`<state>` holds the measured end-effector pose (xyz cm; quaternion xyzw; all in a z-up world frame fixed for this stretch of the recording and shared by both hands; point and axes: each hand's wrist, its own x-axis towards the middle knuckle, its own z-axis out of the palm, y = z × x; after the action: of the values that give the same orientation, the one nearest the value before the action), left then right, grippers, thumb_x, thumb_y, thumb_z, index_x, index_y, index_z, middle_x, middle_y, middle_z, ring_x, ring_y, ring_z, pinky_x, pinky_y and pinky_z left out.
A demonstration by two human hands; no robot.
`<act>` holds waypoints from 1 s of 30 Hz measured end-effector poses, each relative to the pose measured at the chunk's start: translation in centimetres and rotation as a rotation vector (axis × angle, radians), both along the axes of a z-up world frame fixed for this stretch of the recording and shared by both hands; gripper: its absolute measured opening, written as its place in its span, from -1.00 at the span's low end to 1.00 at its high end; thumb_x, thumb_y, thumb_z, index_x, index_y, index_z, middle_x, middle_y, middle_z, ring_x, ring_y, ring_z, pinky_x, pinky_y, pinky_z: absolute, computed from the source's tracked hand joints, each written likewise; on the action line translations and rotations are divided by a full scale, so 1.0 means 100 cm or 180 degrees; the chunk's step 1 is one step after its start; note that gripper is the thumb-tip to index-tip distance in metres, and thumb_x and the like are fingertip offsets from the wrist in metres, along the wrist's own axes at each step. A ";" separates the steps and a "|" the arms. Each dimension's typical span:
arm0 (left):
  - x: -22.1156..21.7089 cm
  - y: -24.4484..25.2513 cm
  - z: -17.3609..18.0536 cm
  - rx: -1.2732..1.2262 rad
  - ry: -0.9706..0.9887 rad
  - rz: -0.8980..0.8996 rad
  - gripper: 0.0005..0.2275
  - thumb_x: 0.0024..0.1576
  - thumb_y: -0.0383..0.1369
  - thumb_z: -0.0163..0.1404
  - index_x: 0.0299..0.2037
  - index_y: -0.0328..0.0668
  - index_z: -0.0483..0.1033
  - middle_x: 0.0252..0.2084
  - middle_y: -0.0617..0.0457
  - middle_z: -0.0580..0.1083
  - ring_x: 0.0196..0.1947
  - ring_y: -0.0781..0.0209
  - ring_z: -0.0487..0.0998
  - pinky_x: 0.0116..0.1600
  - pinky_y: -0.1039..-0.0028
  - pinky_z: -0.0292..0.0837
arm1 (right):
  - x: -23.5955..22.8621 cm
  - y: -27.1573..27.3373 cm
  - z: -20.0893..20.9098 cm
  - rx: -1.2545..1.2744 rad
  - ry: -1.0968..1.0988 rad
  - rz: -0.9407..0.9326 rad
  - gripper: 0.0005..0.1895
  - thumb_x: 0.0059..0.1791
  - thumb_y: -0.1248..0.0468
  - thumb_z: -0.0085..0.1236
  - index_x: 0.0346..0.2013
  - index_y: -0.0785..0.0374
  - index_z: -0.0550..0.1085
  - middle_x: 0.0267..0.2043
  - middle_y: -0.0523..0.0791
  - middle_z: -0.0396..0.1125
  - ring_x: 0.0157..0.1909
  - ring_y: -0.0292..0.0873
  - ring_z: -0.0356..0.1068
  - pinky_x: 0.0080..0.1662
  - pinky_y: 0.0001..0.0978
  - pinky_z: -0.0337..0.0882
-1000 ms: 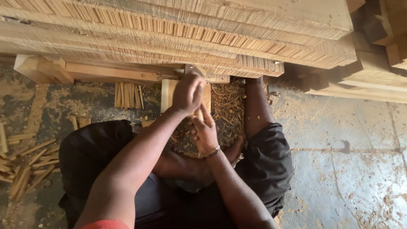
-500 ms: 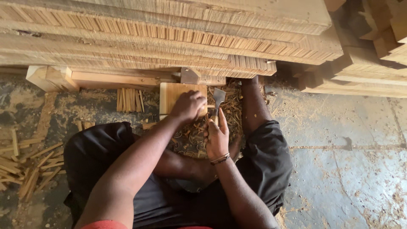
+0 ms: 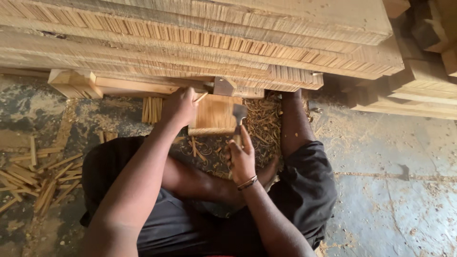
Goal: The person uses a chisel to shape the ends of small wooden sticks held in a wooden block while sitting on the floor surrounded by shavings.
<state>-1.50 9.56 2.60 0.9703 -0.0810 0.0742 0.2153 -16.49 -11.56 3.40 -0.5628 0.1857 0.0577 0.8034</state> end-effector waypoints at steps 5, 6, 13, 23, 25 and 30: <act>-0.012 -0.040 0.035 -0.1560 -0.0787 -0.1187 -0.92 0.22 -0.51 0.12 -0.19 -0.26 0.45 -0.27 -0.07 0.53 -0.35 0.16 0.57 -0.28 0.44 0.58 | 0.001 0.014 -0.021 -0.0426 -0.0082 0.0487 -0.23 0.01 0.43 0.04 0.52 0.03 0.13 -0.34 -0.18 0.41 -0.51 -0.40 0.28 -0.49 -0.60 0.31; -0.015 -0.047 0.043 -0.1711 -0.0764 -0.1371 -0.91 0.21 -0.51 0.12 -0.18 -0.26 0.44 -0.25 -0.06 0.53 -0.32 0.16 0.58 -0.27 0.44 0.59 | 0.002 0.015 -0.025 -0.0375 -0.0137 0.0514 -0.22 0.01 0.43 0.04 0.52 0.03 0.11 -0.34 -0.20 0.40 -0.51 -0.40 0.28 -0.48 -0.60 0.31; -0.034 -0.054 0.077 -0.1667 -0.1189 -0.1863 -0.81 0.10 -0.54 0.18 -0.17 -0.22 0.43 -0.23 -0.05 0.53 -0.19 -0.03 0.59 -0.11 0.25 0.51 | 0.005 0.010 -0.035 -0.0256 -0.0185 0.0573 -0.23 0.03 0.42 0.02 0.53 0.03 0.09 -0.34 -0.21 0.40 -0.48 -0.42 0.27 -0.44 -0.63 0.30; -0.031 -0.058 0.075 -0.2358 -0.1005 -0.1877 -0.74 0.18 -0.49 0.17 -0.01 -0.16 0.37 -0.16 -0.04 0.53 -0.13 0.14 0.65 -0.02 0.37 0.66 | 0.007 0.008 -0.033 -0.0251 -0.0298 0.0613 -0.23 0.03 0.43 0.04 0.54 0.12 0.09 -0.31 -0.20 0.42 -0.42 -0.42 0.31 -0.37 -0.65 0.33; -0.030 -0.060 0.071 -0.3840 0.0430 -0.1491 -0.57 0.12 -0.44 0.17 0.14 -0.04 0.27 -0.20 -0.08 0.55 -0.20 0.17 0.64 -0.07 0.37 0.69 | 0.007 0.008 -0.033 -0.0348 -0.0119 0.0624 -0.22 0.03 0.41 0.03 0.53 0.07 0.06 -0.33 -0.20 0.41 -0.44 -0.42 0.30 -0.42 -0.64 0.32; -0.029 -0.064 0.053 -0.5956 0.1850 -0.1435 -0.46 0.08 -0.38 0.25 0.26 -0.17 0.31 -0.12 -0.18 0.55 -0.23 0.16 0.62 -0.09 0.42 0.64 | 0.004 0.006 -0.031 -0.0299 -0.0065 0.0637 -0.21 0.02 0.39 0.02 0.54 0.05 0.06 -0.33 -0.21 0.40 -0.45 -0.42 0.30 -0.44 -0.64 0.32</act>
<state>-4.41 3.13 7.89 0.3536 -0.1162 -0.1741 0.9117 -16.14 -10.96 0.33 -0.6161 0.1229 0.1232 0.7682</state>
